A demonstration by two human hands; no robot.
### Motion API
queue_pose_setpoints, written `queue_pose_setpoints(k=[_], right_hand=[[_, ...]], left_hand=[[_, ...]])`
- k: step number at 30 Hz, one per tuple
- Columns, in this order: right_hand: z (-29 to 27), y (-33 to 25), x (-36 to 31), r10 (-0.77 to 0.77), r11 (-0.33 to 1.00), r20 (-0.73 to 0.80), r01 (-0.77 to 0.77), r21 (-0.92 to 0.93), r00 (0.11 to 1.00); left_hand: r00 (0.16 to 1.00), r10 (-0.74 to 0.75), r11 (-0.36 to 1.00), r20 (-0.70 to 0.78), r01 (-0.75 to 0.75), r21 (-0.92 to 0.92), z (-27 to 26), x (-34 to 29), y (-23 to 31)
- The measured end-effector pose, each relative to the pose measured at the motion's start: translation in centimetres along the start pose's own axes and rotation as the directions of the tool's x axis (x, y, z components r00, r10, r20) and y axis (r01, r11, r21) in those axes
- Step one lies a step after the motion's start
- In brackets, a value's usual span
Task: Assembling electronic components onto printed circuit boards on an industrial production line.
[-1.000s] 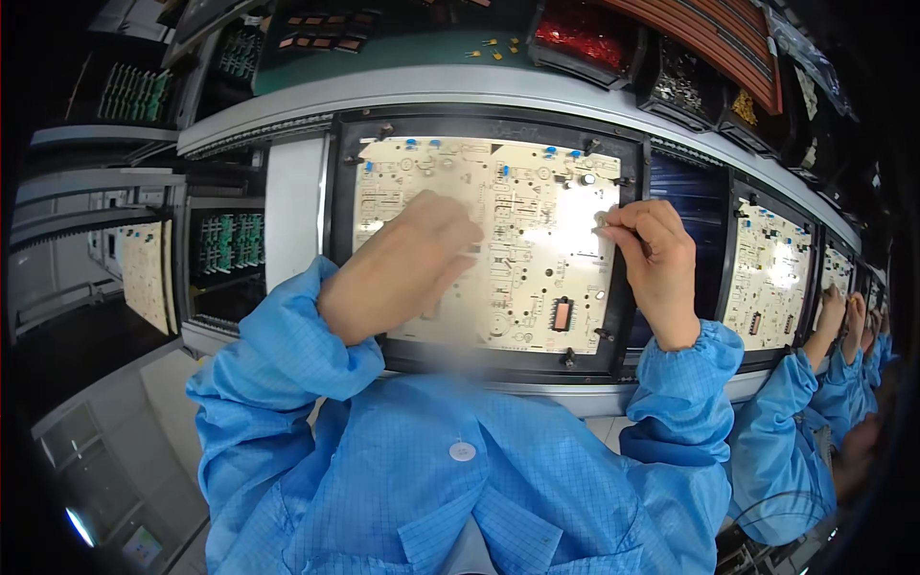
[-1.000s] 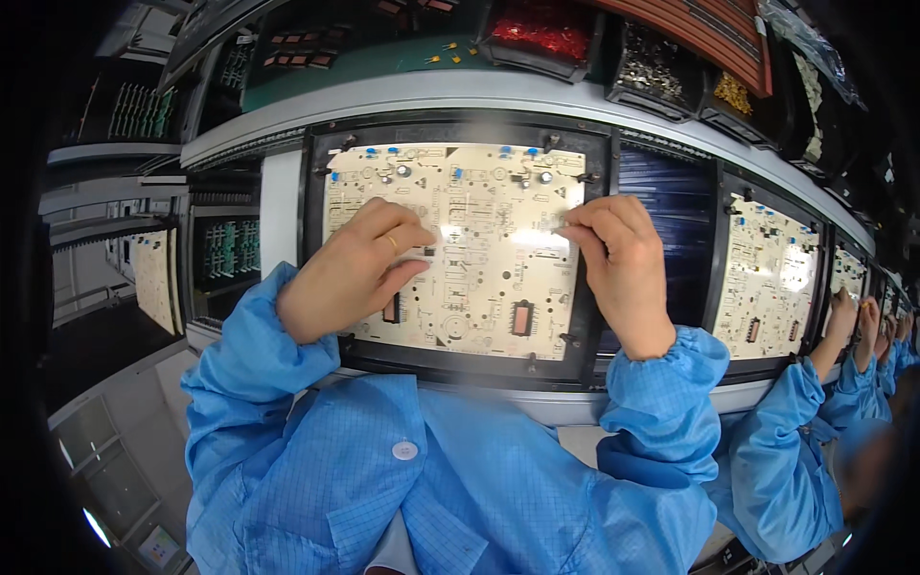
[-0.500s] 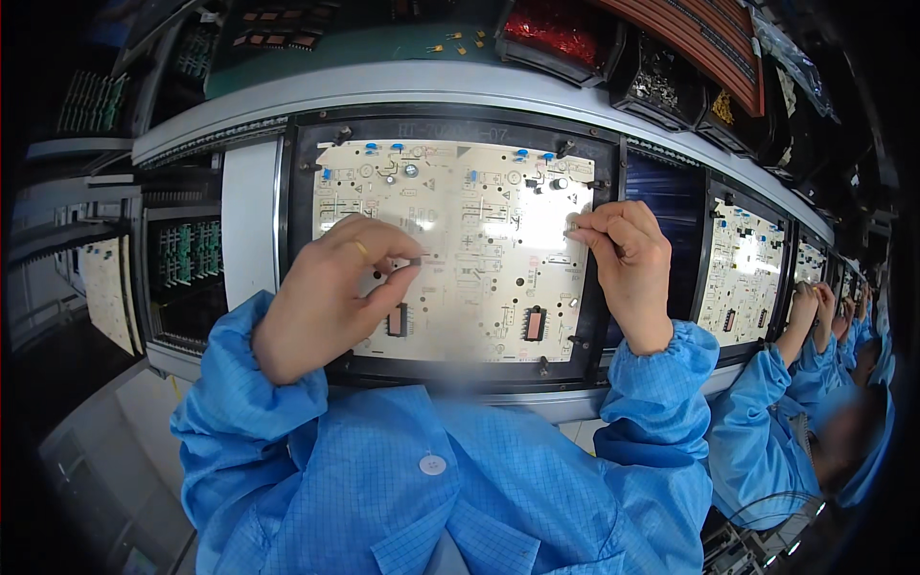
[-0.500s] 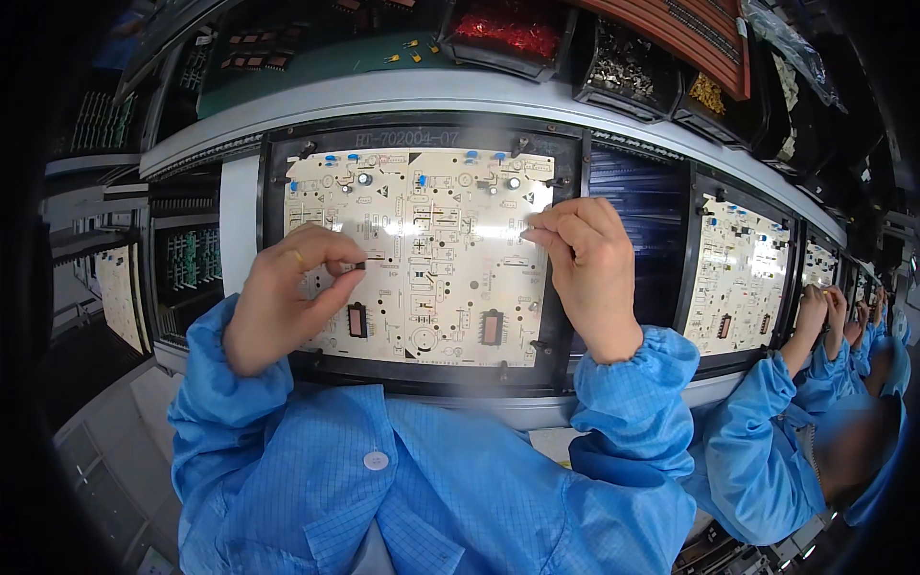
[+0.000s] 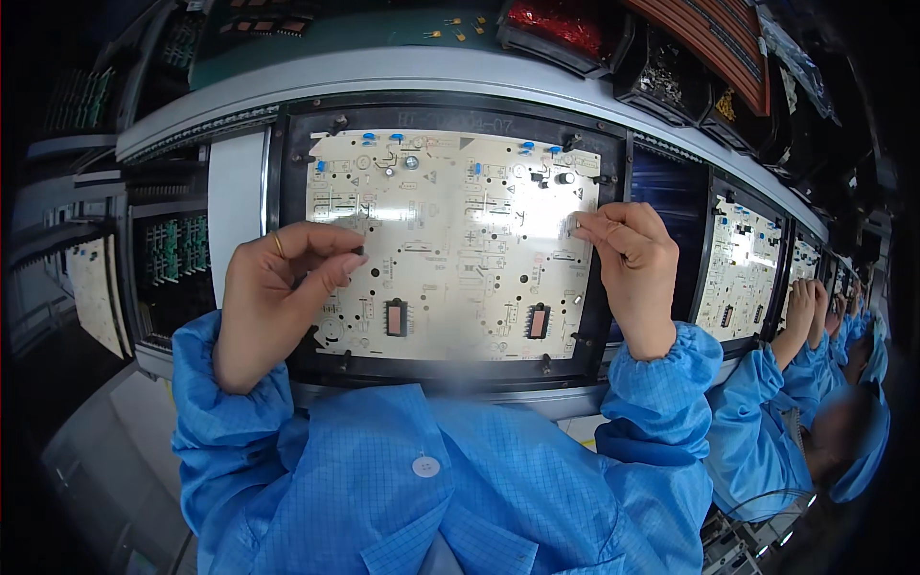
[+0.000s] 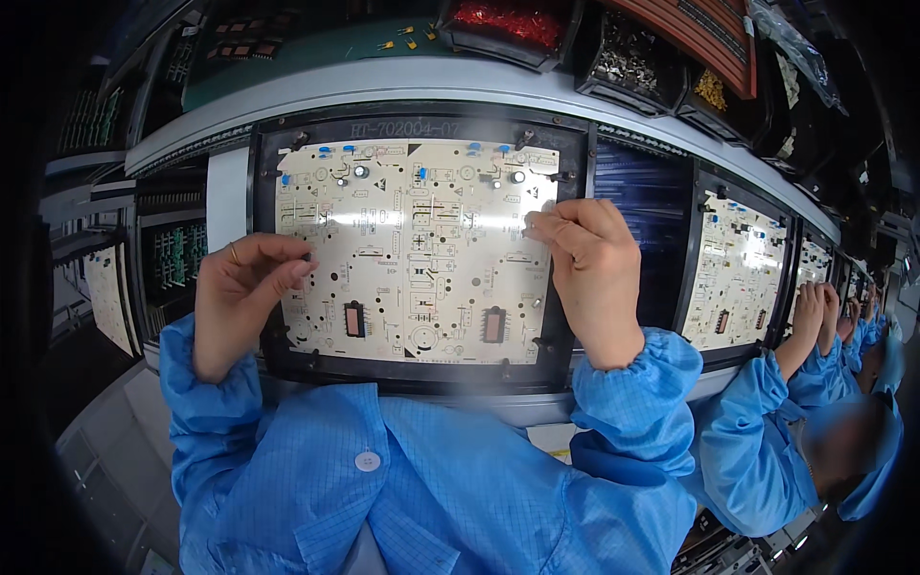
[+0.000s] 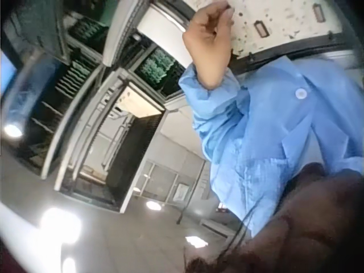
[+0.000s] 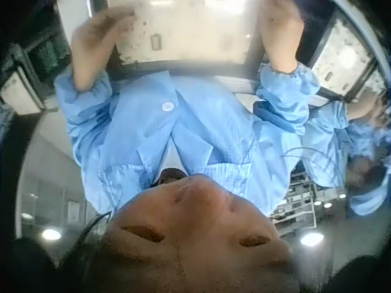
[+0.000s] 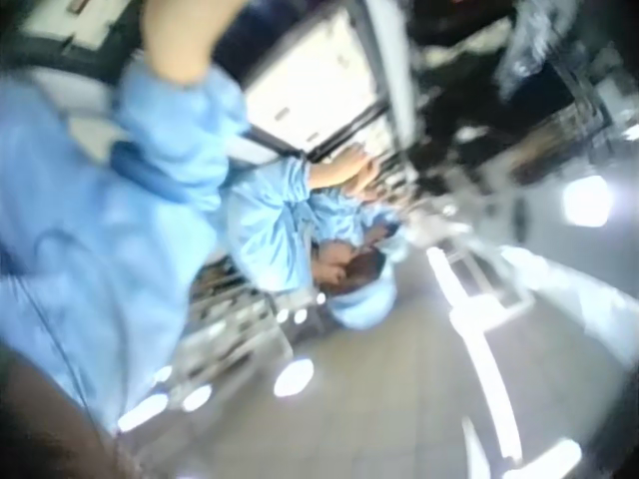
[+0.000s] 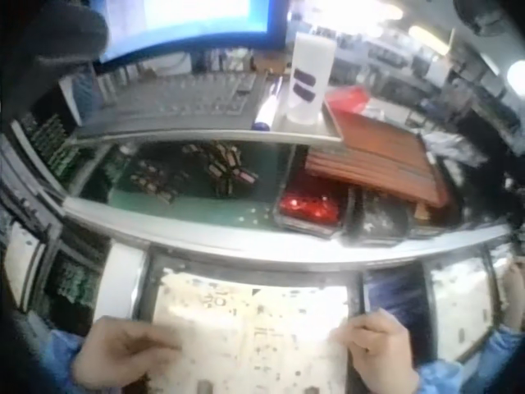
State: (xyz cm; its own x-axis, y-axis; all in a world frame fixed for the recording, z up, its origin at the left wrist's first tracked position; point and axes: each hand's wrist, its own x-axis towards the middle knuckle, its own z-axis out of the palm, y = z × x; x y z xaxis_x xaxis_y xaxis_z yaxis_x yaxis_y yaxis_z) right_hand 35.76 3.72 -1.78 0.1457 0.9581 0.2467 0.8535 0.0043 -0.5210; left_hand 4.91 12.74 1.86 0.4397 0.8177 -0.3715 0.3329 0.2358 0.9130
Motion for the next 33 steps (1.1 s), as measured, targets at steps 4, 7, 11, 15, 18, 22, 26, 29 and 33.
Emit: queue_pose_setpoints(k=[4, 7, 11, 15, 18, 22, 26, 29, 33], right_hand=[[-0.6, -0.2, -0.6, 0.06, 0.993, -0.005, -0.059, 0.104, 0.998], [-2.7, -0.1, -1.5, 0.027, 0.993, 0.044, -0.032, 0.113, 0.999], [-3.2, -0.5, -2.9, -0.084, 0.991, 0.216, 0.059, 0.121, 0.973], [-2.8, -0.4, -3.2, -0.146, 0.983, 0.237, 0.115, 0.142, 0.96], [-2.7, -0.7, -3.6, -0.164, 0.986, 0.217, 0.164, 0.021, 0.962], [-2.5, 0.2, -4.6, -0.083, 0.977, 0.182, 0.044, 0.21, 0.98], [-1.6, 0.7, -5.7, 0.186, 0.822, 0.073, -0.196, 0.535, 0.98], [-1.3, 0.7, -5.8, 0.189, 0.823, 0.048, -0.185, 0.537, 0.981], [-1.1, 0.8, -5.9, 0.226, 0.798, 0.044, -0.211, 0.564, 0.973]], left_hand=[[0.999, 0.027, 0.999, -0.021, -0.027, -0.017, -0.2, 0.3, 0.1], [0.998, 0.055, 0.998, -0.036, -0.055, 0.014, -0.4, 0.8, -0.1], [0.994, 0.096, 0.99, -0.053, -0.09, 0.109, -0.6, 1.7, -0.1], [0.975, 0.219, 0.944, -0.027, -0.205, 0.258, -0.4, 3.0, -0.6], [0.949, 0.314, 0.888, 0.021, -0.302, 0.346, 0.1, 4.6, -1.4], [0.903, 0.426, 0.752, 0.048, -0.383, 0.537, 0.3, 5.5, -0.7], [0.864, 0.495, 0.648, 0.091, -0.437, 0.624, 0.5, 6.8, -0.7], [0.826, 0.557, 0.647, 0.092, -0.5, 0.575, 0.6, 7.3, -1.3], [0.796, 0.595, 0.561, 0.113, -0.512, 0.651, 0.8, 7.4, -1.0]])
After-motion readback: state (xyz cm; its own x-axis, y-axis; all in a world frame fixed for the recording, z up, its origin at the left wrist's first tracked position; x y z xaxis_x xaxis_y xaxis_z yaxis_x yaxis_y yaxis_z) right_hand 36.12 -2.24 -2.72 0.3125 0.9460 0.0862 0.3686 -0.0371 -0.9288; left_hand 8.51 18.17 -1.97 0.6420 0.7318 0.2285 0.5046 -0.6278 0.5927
